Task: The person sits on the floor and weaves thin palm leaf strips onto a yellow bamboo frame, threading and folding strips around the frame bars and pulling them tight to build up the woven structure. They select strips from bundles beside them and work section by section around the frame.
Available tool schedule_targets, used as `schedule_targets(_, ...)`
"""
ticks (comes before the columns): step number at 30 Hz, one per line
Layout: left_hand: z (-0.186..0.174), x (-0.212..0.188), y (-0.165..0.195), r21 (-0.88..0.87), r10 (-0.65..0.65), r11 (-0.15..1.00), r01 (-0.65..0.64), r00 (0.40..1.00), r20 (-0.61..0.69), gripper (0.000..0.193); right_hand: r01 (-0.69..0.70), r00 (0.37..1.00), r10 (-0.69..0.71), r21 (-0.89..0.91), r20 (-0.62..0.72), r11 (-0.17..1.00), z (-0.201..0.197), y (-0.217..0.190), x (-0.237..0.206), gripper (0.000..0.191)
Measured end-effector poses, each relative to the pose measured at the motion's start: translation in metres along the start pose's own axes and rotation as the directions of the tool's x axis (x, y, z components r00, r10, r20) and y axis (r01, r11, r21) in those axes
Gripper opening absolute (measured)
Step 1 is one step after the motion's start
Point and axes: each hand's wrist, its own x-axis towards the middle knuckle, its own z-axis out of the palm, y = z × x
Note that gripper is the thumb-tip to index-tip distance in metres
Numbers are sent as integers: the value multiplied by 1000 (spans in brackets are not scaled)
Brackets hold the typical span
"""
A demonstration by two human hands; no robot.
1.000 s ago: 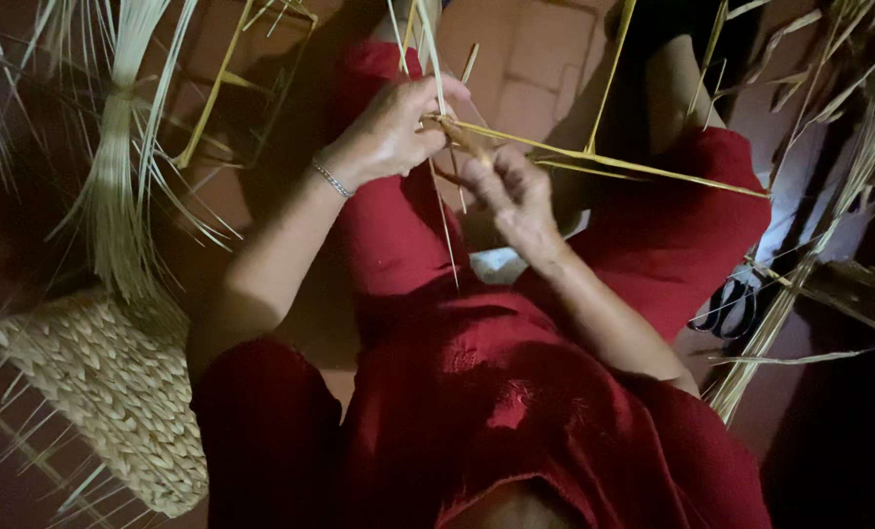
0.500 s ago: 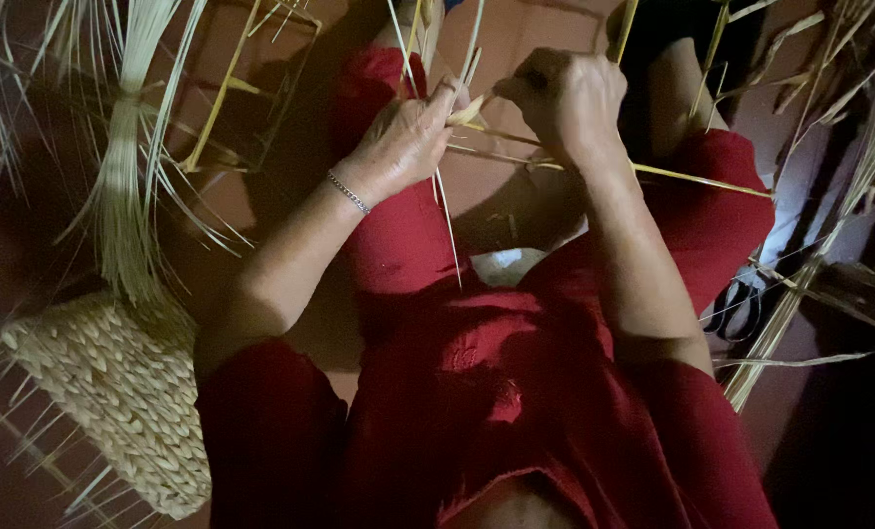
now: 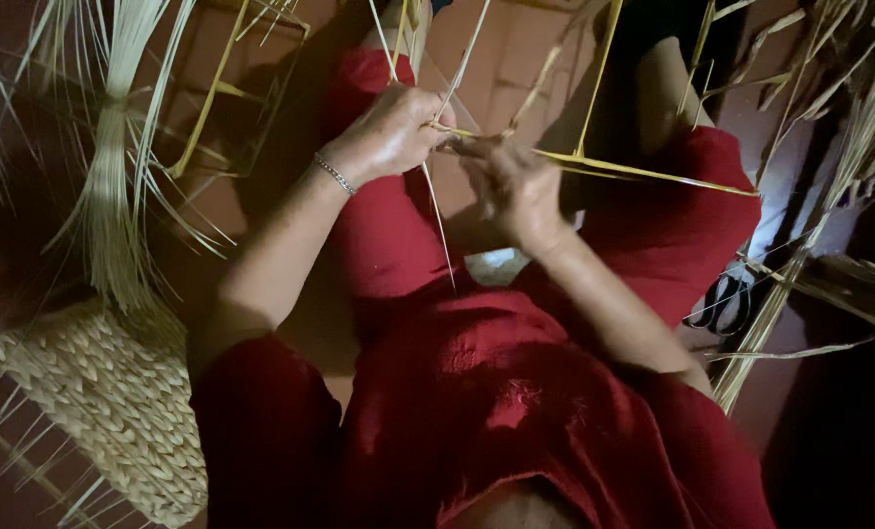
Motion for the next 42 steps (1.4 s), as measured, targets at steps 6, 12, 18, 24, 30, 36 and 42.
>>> schedule_targets(6, -5, -3, 4, -55, -88, 994, 92, 993, 77, 11, 21, 1000, -21, -14, -9, 1000, 29, 3, -23, 62)
schedule_targets(12, -7, -6, 8, -78, 101, 992, -103, 994, -31, 31, -445, 890, 414, 567, 192, 693, 20, 4, -31, 33)
schedule_targets(18, -11, -9, 16, 29, 82, 996, -81, 997, -12, 35, 21, 994, -20, 7, -107, 1000, -17, 23, 4, 21)
schedule_targets(24, -12, -11, 27, -16, 97, 995, -98, 994, -50, 23, 48, 997, -66, -352, -39, 935, -9, 52, 50, 15)
schedule_targets(30, -10, -11, 27, 16, 48, 999, -48, 998, -40, 10, 177, 961, -265, -550, -85, 816, -3, 51, 58, 28)
schedule_targets(36, -6, -5, 17, 122, -70, 990, 64, 997, 40, 12, 2, 996, -13, -112, -91, 994, -5, 31, 12, 16)
schedule_targets(42, -5, -6, 10, -48, -143, 988, 148, 985, 94, 13, -93, 995, 86, -140, -56, 986, 42, 24, -38, 35)
